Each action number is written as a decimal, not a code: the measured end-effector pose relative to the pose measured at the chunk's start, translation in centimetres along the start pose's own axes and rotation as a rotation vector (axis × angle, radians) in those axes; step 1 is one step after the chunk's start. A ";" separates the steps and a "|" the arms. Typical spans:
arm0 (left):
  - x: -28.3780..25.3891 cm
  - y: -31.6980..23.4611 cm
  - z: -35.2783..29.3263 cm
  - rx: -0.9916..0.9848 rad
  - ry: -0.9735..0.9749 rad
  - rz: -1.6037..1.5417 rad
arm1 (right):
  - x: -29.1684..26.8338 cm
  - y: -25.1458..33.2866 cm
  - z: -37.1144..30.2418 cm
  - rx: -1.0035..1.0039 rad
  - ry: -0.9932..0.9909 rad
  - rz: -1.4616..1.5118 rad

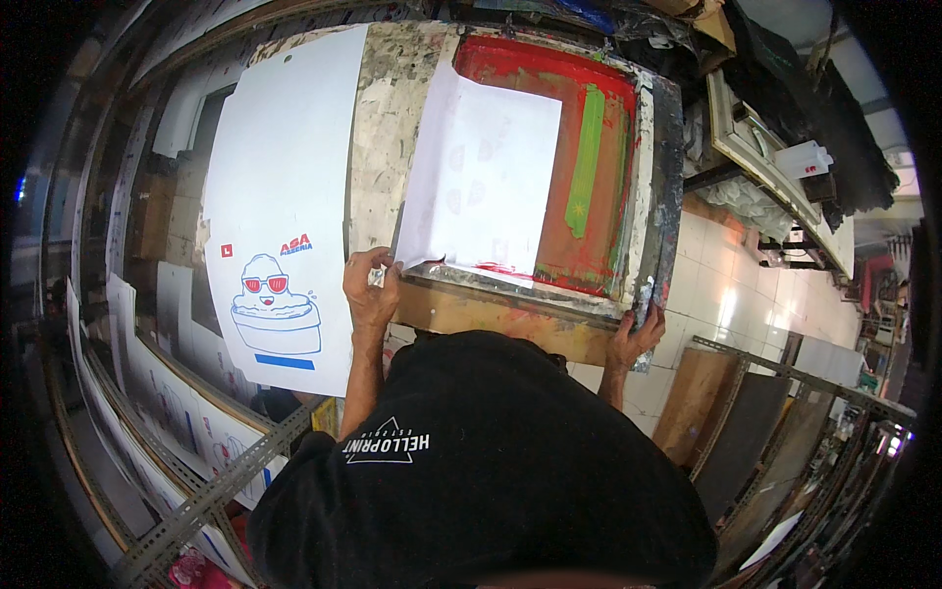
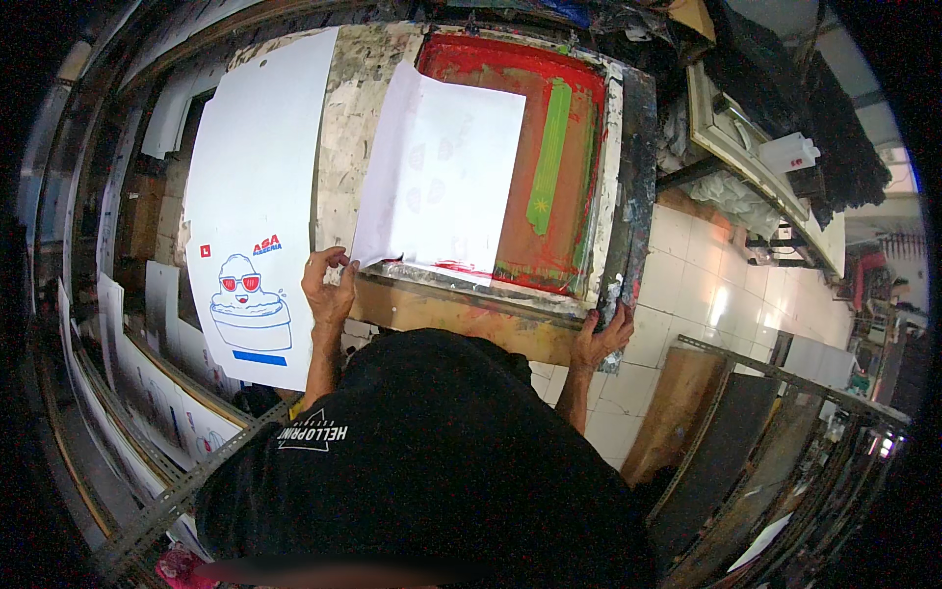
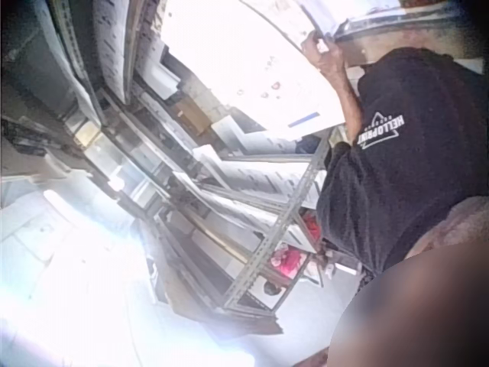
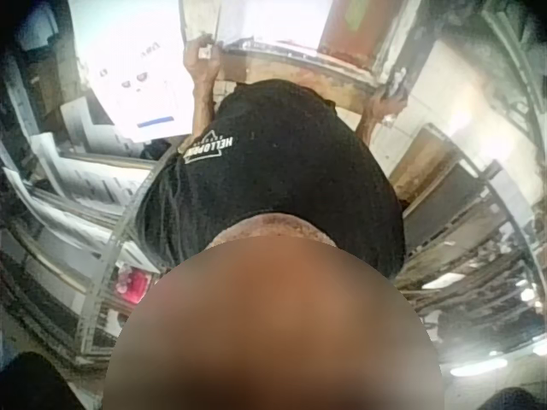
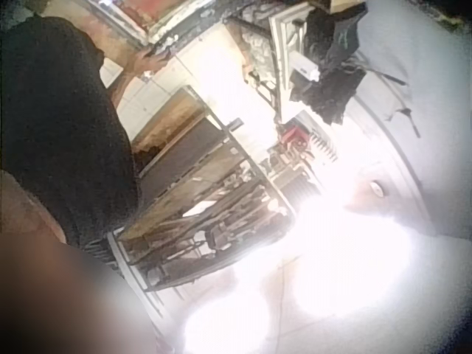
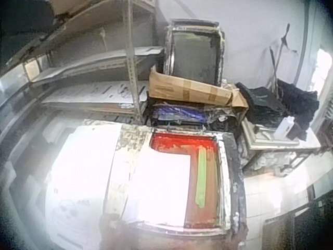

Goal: The person performs screen printing on white paper sheets. They align a sheet under a screen, pull a squeegee across to apply red ink, and then peel the printed sheet off. The process is repeated for multiple sheets.

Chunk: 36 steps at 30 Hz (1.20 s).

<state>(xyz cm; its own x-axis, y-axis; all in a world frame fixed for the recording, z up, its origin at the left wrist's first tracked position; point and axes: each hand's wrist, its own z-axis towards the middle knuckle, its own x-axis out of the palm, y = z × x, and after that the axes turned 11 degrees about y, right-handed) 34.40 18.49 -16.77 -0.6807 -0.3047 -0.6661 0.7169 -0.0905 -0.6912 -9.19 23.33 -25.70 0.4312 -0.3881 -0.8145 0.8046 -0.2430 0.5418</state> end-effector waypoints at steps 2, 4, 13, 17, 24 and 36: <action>0.0 0.2 -0.2 -0.021 -0.003 0.001 | -0.1 0.1 -0.1 0.003 0.001 0.004; 0.2 0.1 -0.6 -0.085 -0.043 -0.060 | -0.1 0.1 0.0 -0.020 0.008 -0.012; 1.0 1.1 -2.5 -0.297 -0.137 -0.158 | -0.3 0.2 0.1 -0.033 0.020 -0.052; 1.8 1.6 -4.0 -0.349 -0.144 -0.208 | -0.2 0.1 0.0 -0.063 0.010 -0.050; 4.6 2.2 -7.0 -0.271 -0.239 -0.446 | -0.3 -0.5 0.0 -0.063 -0.002 0.012; 7.6 2.6 -5.8 -0.529 -0.280 0.108 | -0.8 -1.8 0.4 -0.063 0.026 0.429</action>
<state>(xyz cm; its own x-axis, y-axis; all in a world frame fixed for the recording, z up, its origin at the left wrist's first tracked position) 30.20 21.44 -25.24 -0.4912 -0.5300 -0.6913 0.5589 0.4169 -0.7168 -11.18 23.73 -25.92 0.7414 -0.4193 -0.5239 0.5735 -0.0094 0.8191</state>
